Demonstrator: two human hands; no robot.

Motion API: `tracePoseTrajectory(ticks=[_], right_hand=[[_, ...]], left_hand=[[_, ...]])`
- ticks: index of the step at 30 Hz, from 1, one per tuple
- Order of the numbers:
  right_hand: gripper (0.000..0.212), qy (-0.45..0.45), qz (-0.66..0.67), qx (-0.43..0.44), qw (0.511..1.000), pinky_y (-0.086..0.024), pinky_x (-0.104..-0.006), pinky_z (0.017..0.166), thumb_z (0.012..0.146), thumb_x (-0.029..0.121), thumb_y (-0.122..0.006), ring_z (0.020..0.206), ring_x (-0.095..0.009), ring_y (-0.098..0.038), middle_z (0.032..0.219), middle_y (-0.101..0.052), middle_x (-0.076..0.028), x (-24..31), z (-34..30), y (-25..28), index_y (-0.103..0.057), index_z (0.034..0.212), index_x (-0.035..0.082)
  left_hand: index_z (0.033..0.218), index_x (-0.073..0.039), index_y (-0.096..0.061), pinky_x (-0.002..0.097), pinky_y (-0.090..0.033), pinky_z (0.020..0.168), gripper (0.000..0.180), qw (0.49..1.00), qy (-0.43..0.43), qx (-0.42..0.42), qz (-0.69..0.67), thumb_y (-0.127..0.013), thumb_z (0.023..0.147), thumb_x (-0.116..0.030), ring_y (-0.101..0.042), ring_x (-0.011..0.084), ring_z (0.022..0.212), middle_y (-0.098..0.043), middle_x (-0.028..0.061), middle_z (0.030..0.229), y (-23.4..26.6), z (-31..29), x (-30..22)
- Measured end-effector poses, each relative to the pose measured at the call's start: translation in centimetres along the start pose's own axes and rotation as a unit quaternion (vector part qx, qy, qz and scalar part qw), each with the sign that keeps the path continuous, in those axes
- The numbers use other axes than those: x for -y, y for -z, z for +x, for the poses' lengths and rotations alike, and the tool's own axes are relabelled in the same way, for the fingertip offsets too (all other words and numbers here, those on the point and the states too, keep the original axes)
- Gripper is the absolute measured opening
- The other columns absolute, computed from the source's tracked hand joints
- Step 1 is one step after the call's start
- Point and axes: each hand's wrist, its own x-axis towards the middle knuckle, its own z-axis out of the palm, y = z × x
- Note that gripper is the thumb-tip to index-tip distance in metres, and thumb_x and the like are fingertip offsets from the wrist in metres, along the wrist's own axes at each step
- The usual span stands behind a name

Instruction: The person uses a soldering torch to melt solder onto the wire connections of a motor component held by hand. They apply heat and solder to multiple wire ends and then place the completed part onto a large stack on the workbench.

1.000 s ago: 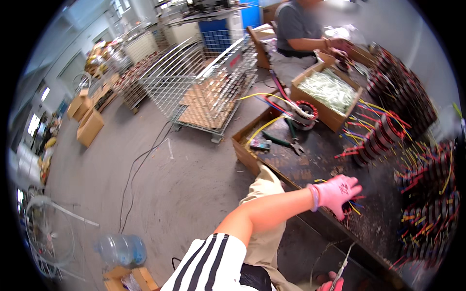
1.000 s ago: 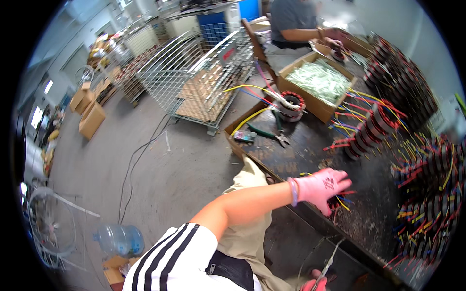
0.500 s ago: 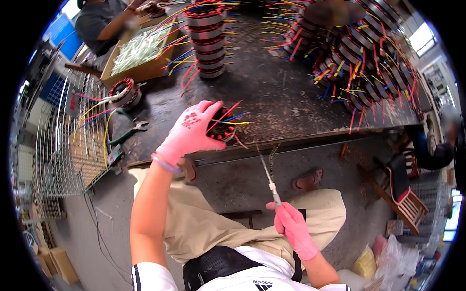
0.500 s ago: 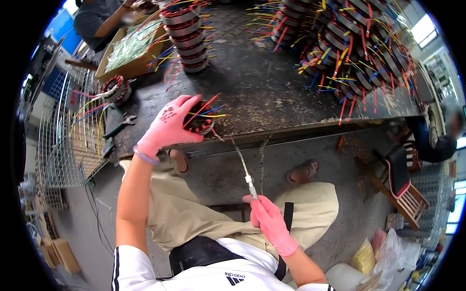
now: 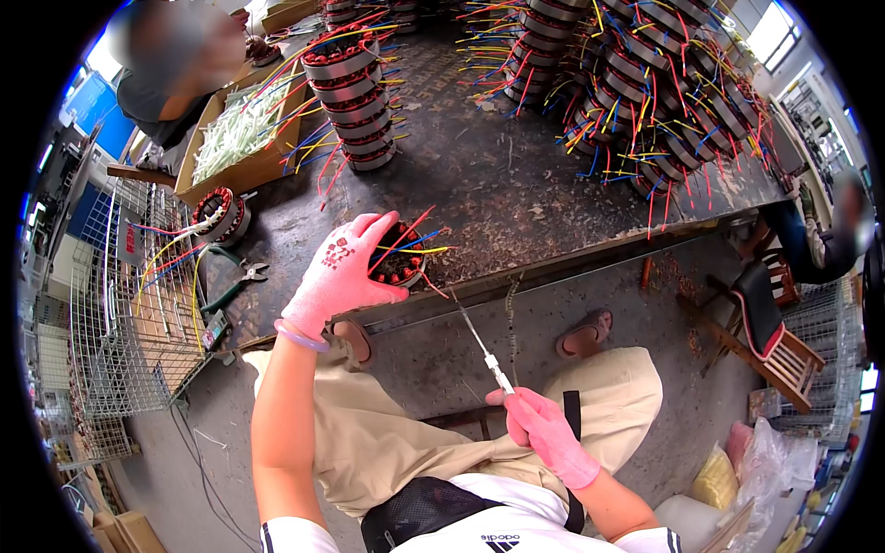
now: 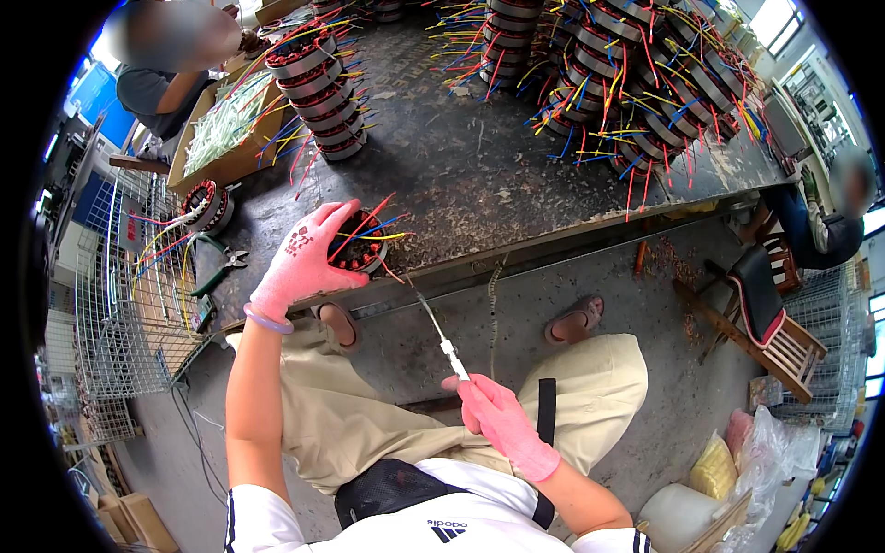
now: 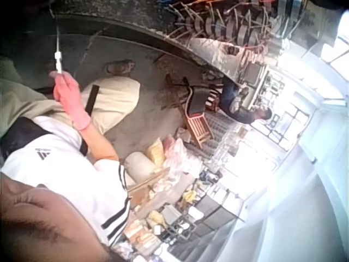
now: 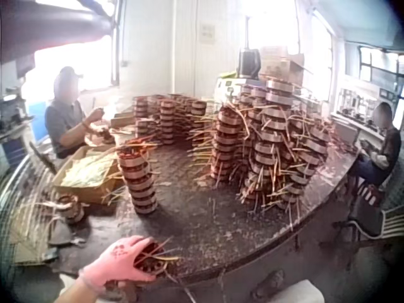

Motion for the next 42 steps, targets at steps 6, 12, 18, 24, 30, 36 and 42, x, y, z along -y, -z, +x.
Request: tracePoseTrajectory(ticks=[6, 12, 18, 24, 30, 36, 42], right_hand=[[0.038, 0.006, -0.014, -0.004, 1.0, -0.023, -0.0208, 0.048, 0.101, 0.029, -0.045, 0.051, -0.003, -0.032, 0.057, -0.04, 0.007, 0.0, 0.3, 0.2, -0.058, 0.117, -0.002], [0.038, -0.011, -0.007, 0.008, 1.0, -0.023, -0.0205, 0.048, 0.101, 0.029, -0.046, 0.051, -0.003, -0.033, 0.057, -0.04, 0.007, -0.4, 0.7, 0.2, -0.058, 0.116, -0.003], [0.037, -0.004, -0.009, 0.015, 1.0, -0.023, -0.0203, 0.049, 0.101, 0.029, -0.046, 0.052, -0.003, -0.033, 0.057, -0.04, 0.007, -0.3, 0.7, 0.1, -0.058, 0.117, -0.002], [0.038, -0.008, -0.011, 0.02, 1.0, -0.023, -0.02, 0.049, 0.101, 0.029, -0.046, 0.053, -0.003, -0.032, 0.057, -0.038, 0.007, 0.0, 0.7, 0.1, -0.057, 0.118, -0.002], [0.037, -0.011, 0.002, 0.021, 1.0, -0.023, -0.0207, 0.049, 0.101, 0.029, -0.046, 0.053, -0.004, -0.032, 0.057, -0.038, 0.007, -0.2, 0.7, 0.1, -0.057, 0.118, -0.002], [0.038, -0.005, -0.009, 0.024, 1.0, -0.023, -0.021, 0.048, 0.101, 0.03, -0.046, 0.052, -0.004, -0.032, 0.057, -0.038, 0.007, -0.3, 0.8, 0.3, -0.057, 0.119, -0.002], [0.032, -0.002, -0.014, 0.018, 1.0, -0.027, -0.0217, 0.047, 0.1, 0.026, -0.045, 0.052, -0.004, -0.034, 0.057, -0.04, 0.004, -0.7, 1.0, 0.6, -0.061, 0.114, 0.002]], left_hand=[[0.133, -0.002, -0.046, 0.0392, -0.043, 0.097, 0.089, 1.0, 0.011, -0.004, 0.011, -0.082, 0.055, -0.027, -0.052, 0.035, 0.114, -0.052, 0.0155, 0.126, -0.2, 0.0, 0.0], [0.133, -0.002, -0.046, 0.0399, -0.043, 0.098, 0.09, 1.0, 0.003, -0.001, 0.016, -0.082, 0.055, -0.027, -0.052, 0.0356, 0.114, -0.051, 0.0165, 0.128, -0.4, 0.0, 0.0], [0.134, -0.003, -0.046, 0.0401, -0.043, 0.098, 0.091, 0.999, 0.02, 0.003, 0.025, -0.082, 0.055, -0.027, -0.051, 0.0364, 0.115, -0.05, 0.017, 0.129, -0.2, 0.0, -0.3], [0.135, -0.003, -0.045, 0.0409, -0.042, 0.098, 0.091, 0.999, 0.016, 0.002, 0.034, -0.083, 0.055, -0.027, -0.051, 0.0367, 0.115, -0.05, 0.0169, 0.129, -0.4, -0.2, -0.1], [0.135, -0.004, -0.045, 0.0408, -0.042, 0.099, 0.093, 0.998, 0.041, 0.014, 0.041, -0.084, 0.055, -0.027, -0.051, 0.0362, 0.115, -0.05, 0.0156, 0.129, -0.3, -0.2, -0.7], [0.136, -0.004, -0.045, 0.0409, -0.042, 0.1, 0.094, 0.998, 0.04, 0.015, 0.035, -0.085, 0.054, -0.028, -0.051, 0.0358, 0.116, -0.051, 0.0156, 0.129, -0.2, 0.1, -0.9], [0.135, -0.004, -0.045, 0.0404, -0.043, 0.099, 0.094, 0.998, 0.049, 0.01, 0.04, -0.086, 0.053, -0.027, -0.052, 0.0352, 0.114, -0.052, 0.0152, 0.127, -0.2, -0.1, -1.1]])
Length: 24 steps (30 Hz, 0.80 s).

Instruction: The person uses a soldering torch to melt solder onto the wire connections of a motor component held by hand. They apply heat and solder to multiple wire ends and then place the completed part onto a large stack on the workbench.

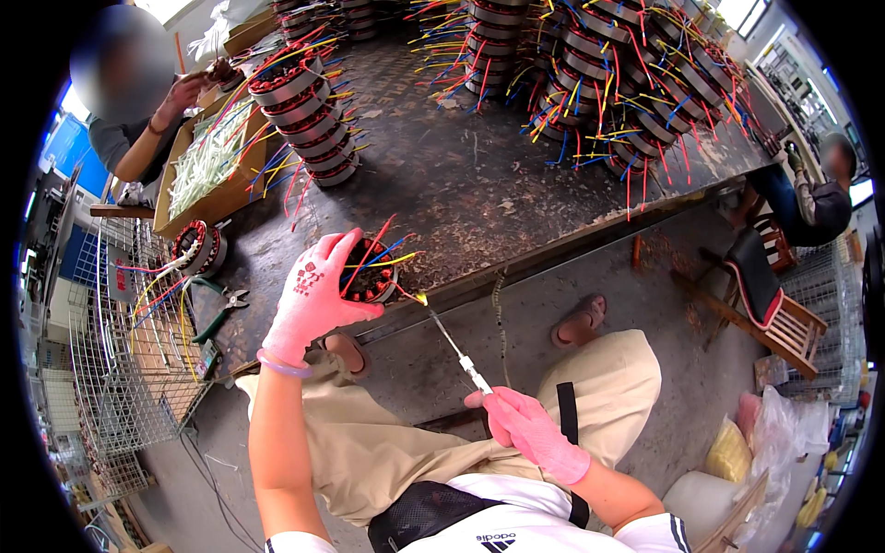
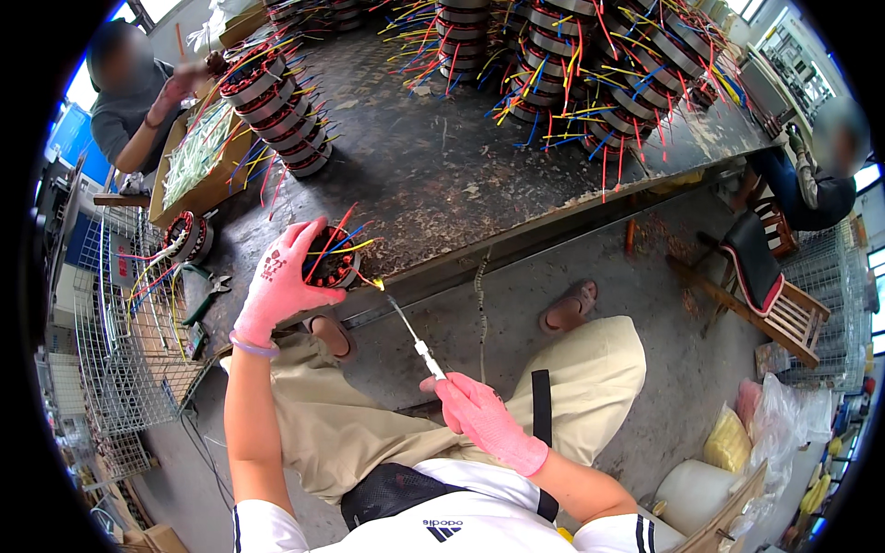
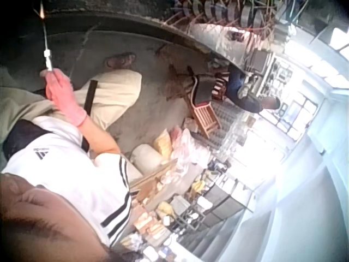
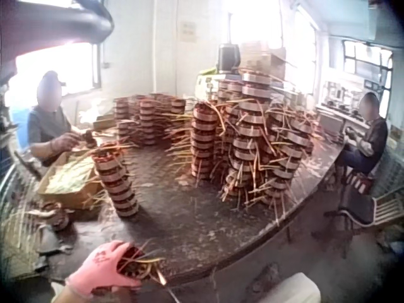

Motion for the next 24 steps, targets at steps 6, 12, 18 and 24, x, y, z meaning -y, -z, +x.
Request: tracePoseTrajectory(ticks=[6, 12, 18, 24], right_hand=[[0.032, -0.008, -0.013, -0.005, 1.0, -0.027, -0.0219, 0.047, 0.1, 0.027, -0.045, 0.051, -0.004, -0.034, 0.057, -0.041, 0.004, -0.16, -0.02, 0.17, -0.062, 0.114, 0.004], [0.032, -0.011, -0.004, -0.015, 1.0, -0.027, -0.0224, 0.047, 0.1, 0.027, -0.045, 0.051, -0.004, -0.035, 0.057, -0.04, 0.004, -0.02, 0.04, -0.01, -0.062, 0.113, 0.004], [0.032, -0.011, -0.005, -0.01, 1.0, -0.028, -0.0221, 0.048, 0.1, 0.027, -0.045, 0.051, -0.004, -0.035, 0.056, -0.041, 0.003, -0.2, 0.08, 0.29, -0.062, 0.114, 0.004], [0.034, -0.008, -0.009, -0.006, 1.0, -0.027, -0.0211, 0.048, 0.1, 0.029, -0.046, 0.051, -0.004, -0.035, 0.056, -0.041, 0.004, -0.52, 0.31, 0.21, -0.061, 0.115, 0.003]], left_hand=[[0.134, -0.004, -0.046, 0.0406, -0.043, 0.098, 0.094, 1.0, -0.01, -0.004, -0.003, -0.086, 0.053, -0.027, -0.052, 0.035, 0.114, -0.052, 0.0156, 0.126, -0.07, 0.09, 0.03], [0.133, -0.003, -0.046, 0.0403, -0.043, 0.098, 0.093, 1.0, -0.009, -0.002, -0.004, -0.085, 0.052, -0.027, -0.053, 0.0351, 0.113, -0.052, 0.0157, 0.125, -0.14, 0.14, -0.09], [0.134, -0.002, -0.046, 0.0401, -0.043, 0.098, 0.094, 1.0, -0.011, 0.002, -0.01, -0.086, 0.052, -0.026, -0.053, 0.0352, 0.113, -0.052, 0.0164, 0.125, 0.0, 0.04, -0.08], [0.134, -0.002, -0.046, 0.04, -0.043, 0.098, 0.095, 1.0, -0.014, -0.001, -0.004, -0.086, 0.051, -0.024, -0.052, 0.0349, 0.114, -0.052, 0.0165, 0.126, 0.09, -0.09, 0.25]])
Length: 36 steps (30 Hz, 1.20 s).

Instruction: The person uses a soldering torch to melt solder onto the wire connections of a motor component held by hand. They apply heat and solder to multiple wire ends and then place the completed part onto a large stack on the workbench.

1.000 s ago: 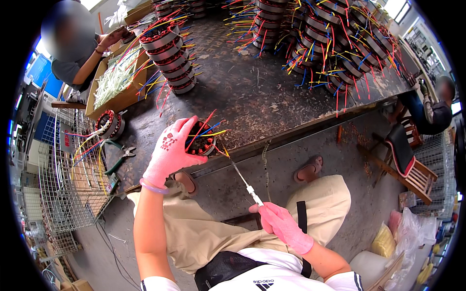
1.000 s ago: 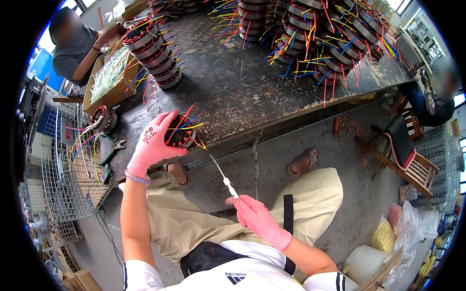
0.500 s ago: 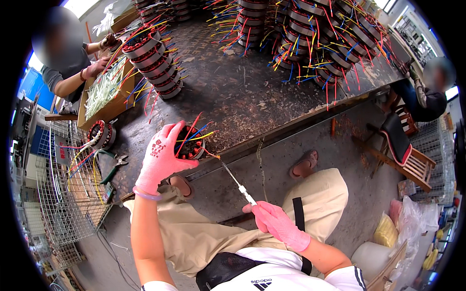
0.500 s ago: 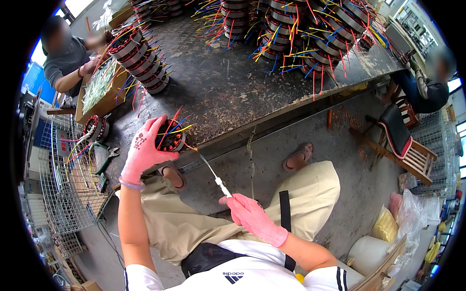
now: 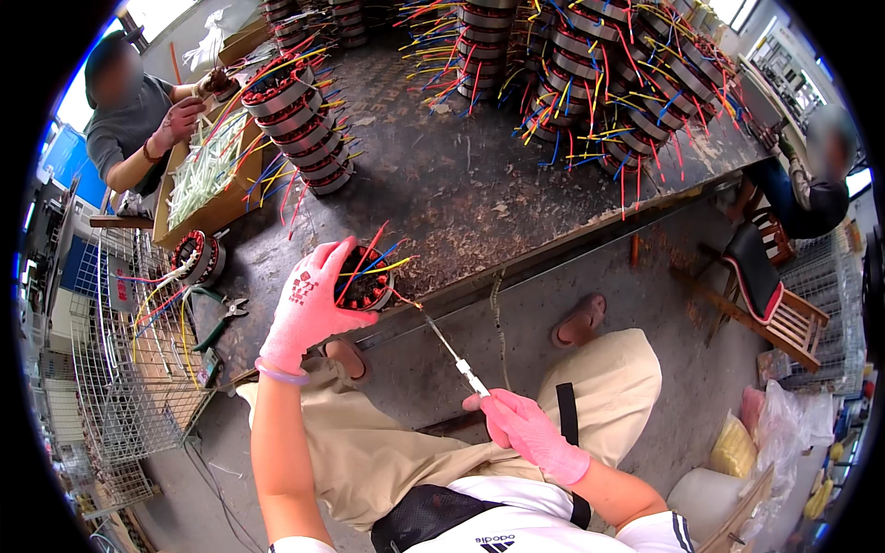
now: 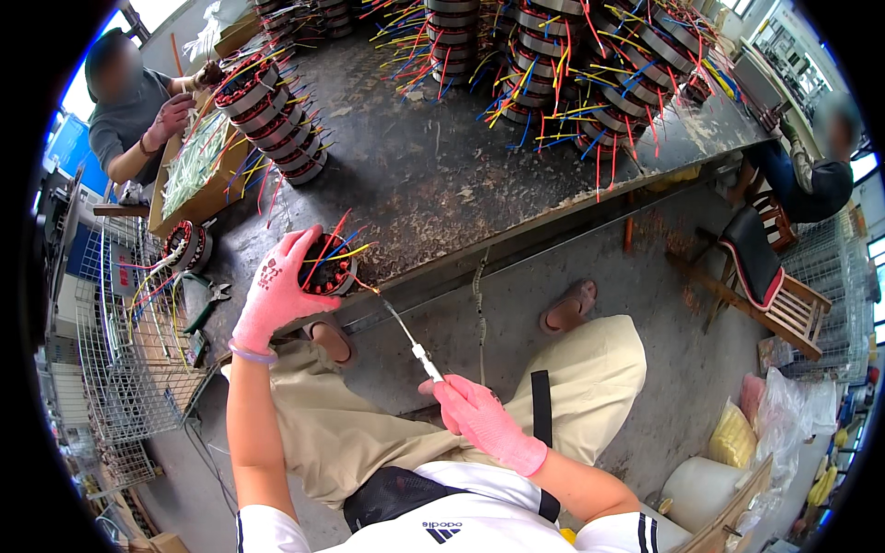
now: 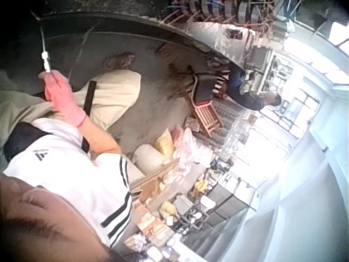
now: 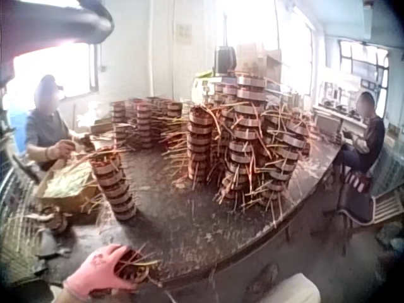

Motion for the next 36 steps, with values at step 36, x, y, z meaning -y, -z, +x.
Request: tracePoseTrajectory(ticks=[36], right_hand=[[0.031, -0.016, 0.03, -0.01, 0.999, -0.024, -0.0219, 0.045, 0.099, 0.027, -0.046, 0.052, -0.003, -0.034, 0.06, -0.042, 0.004, -0.4, -0.5, 0.2, -0.061, 0.116, 0.006]], left_hand=[[0.134, -0.001, -0.045, 0.04, -0.042, 0.098, 0.093, 0.999, -0.036, 0.0, -0.014, -0.085, 0.053, -0.023, -0.052, 0.0357, 0.114, -0.051, 0.0169, 0.126, -0.3, 0.5, 0.1]])
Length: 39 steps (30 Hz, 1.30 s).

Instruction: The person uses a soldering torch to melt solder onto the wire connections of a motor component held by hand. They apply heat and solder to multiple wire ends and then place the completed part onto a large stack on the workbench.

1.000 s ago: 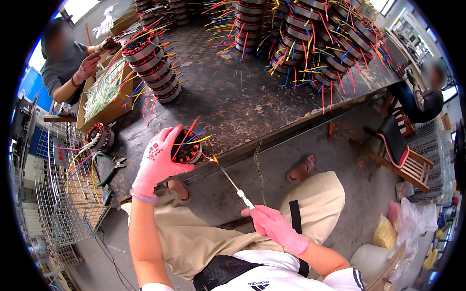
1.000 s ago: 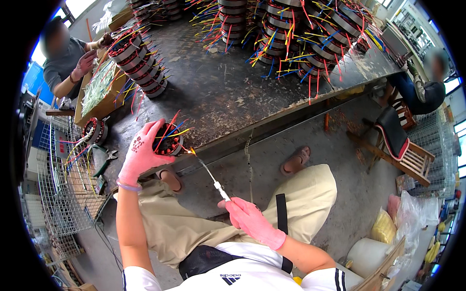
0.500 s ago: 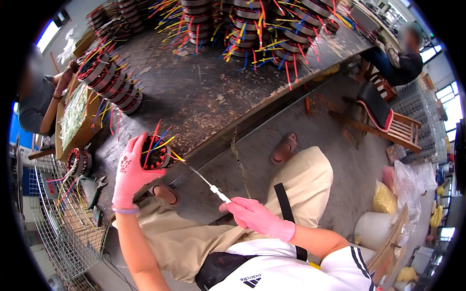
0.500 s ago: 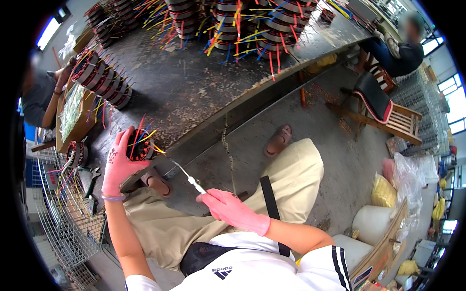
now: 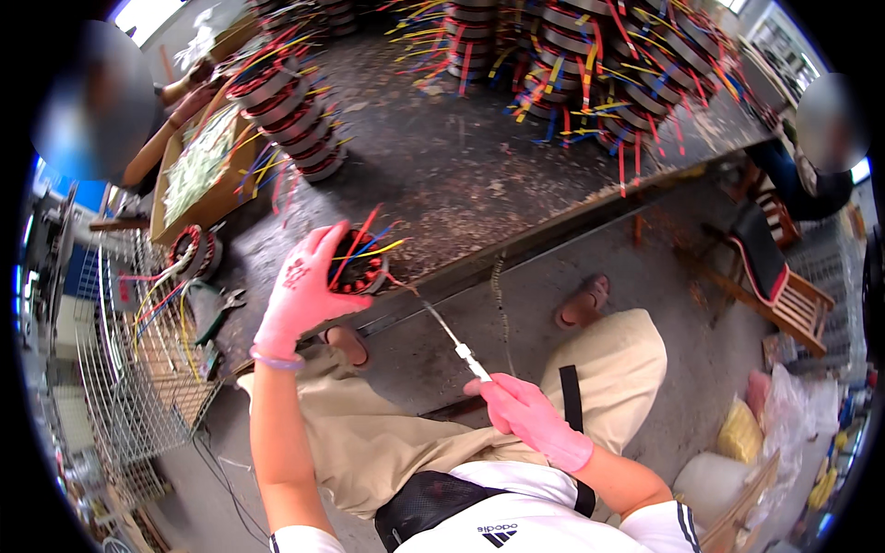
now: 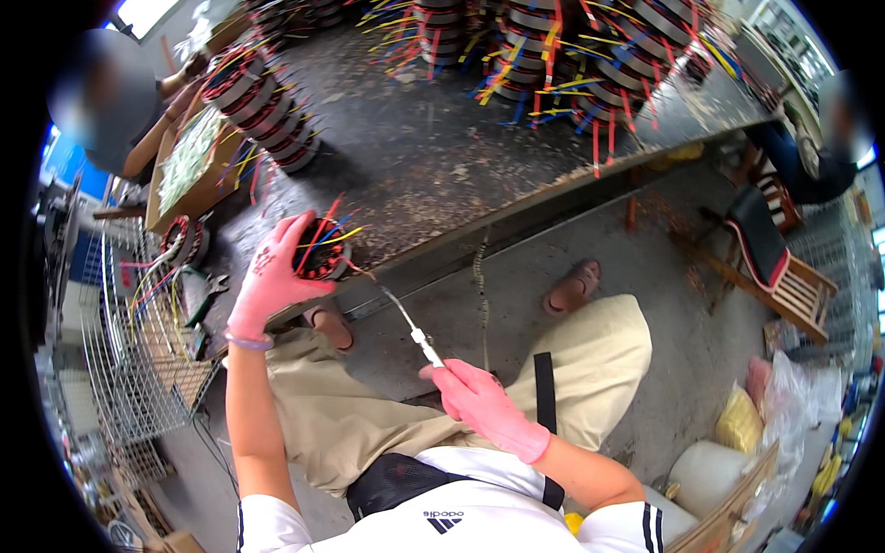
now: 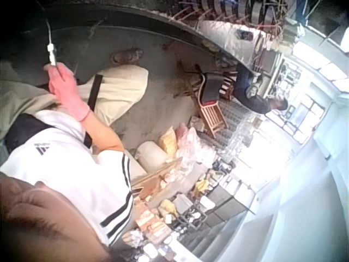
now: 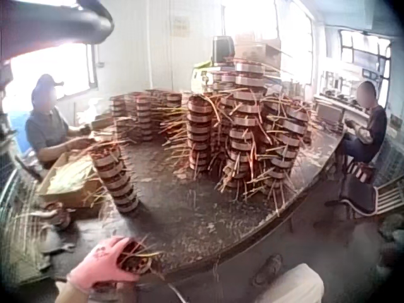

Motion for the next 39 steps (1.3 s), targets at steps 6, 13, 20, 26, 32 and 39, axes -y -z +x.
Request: tracePoseTrajectory(ticks=[6, 13, 20, 26, 32, 39], right_hand=[[0.032, -0.006, -0.003, 0.011, 1.0, -0.025, -0.022, 0.046, 0.099, 0.026, -0.046, 0.052, -0.003, -0.035, 0.059, -0.041, 0.004, 1.0, 0.0, -0.4, -0.06, 0.116, 0.003], [0.033, -0.001, -0.032, 0.015, 0.999, -0.026, -0.0218, 0.047, 0.1, 0.027, -0.047, 0.052, -0.004, -0.035, 0.059, -0.041, 0.005, 1.7, -0.3, -0.3, -0.06, 0.116, 0.002], [0.034, -0.001, 0.001, 0.01, 1.0, -0.024, -0.0205, 0.048, 0.1, 0.024, -0.048, 0.052, -0.003, -0.033, 0.057, -0.038, 0.007, 1.7, -0.3, -0.5, -0.057, 0.118, -0.003], [0.033, -0.001, -0.014, 0.006, 1.0, -0.024, -0.0205, 0.048, 0.1, 0.023, -0.047, 0.052, -0.003, -0.034, 0.057, -0.038, 0.007, 1.4, -0.1, -0.6, -0.058, 0.117, -0.003], [0.03, 0.01, 0.007, -0.005, 1.0, -0.026, -0.0217, 0.048, 0.1, 0.023, -0.047, 0.052, -0.005, -0.036, 0.058, -0.041, 0.005, 1.9, -0.6, -0.6, -0.06, 0.114, 0.0], [0.038, 0.009, 0.009, 0.025, 1.0, -0.023, -0.021, 0.049, 0.101, 0.031, -0.045, 0.053, -0.003, -0.032, 0.058, -0.04, 0.006, 2.1, -0.6, -0.2, -0.058, 0.115, -0.002]], left_hand=[[0.135, -0.002, -0.045, 0.0402, -0.042, 0.099, 0.094, 1.0, 0.017, 0.008, 0.008, -0.085, 0.053, -0.025, -0.051, 0.0356, 0.115, -0.05, 0.0161, 0.127, 0.3, -0.4, 0.4], [0.134, -0.002, -0.045, 0.0403, -0.042, 0.098, 0.093, 1.0, 0.02, 0.006, 0.012, -0.084, 0.054, -0.025, -0.051, 0.0359, 0.114, -0.05, 0.0158, 0.127, 0.1, -0.5, 0.3], [0.134, -0.002, -0.045, 0.0404, -0.042, 0.099, 0.093, 1.0, 0.024, 0.007, 0.011, -0.084, 0.053, -0.026, -0.051, 0.0355, 0.114, -0.051, 0.0153, 0.127, 0.1, -0.4, 0.3], [0.133, -0.002, -0.045, 0.0406, -0.042, 0.098, 0.093, 1.0, 0.014, 0.004, 0.014, -0.085, 0.053, -0.027, -0.052, 0.036, 0.113, -0.051, 0.0157, 0.127, 0.2, -0.6, 0.5], [0.133, -0.002, -0.046, 0.0409, -0.042, 0.098, 0.094, 1.0, 0.005, -0.006, 0.019, -0.086, 0.052, -0.028, -0.052, 0.0361, 0.113, -0.051, 0.0161, 0.127, 0.1, -0.5, 0.5], [0.134, -0.002, -0.045, 0.041, -0.043, 0.097, 0.095, 0.999, 0.03, 0.003, 0.013, -0.086, 0.052, -0.026, -0.052, 0.0363, 0.113, -0.051, 0.0157, 0.128, 0.0, -0.7, 0.4]])
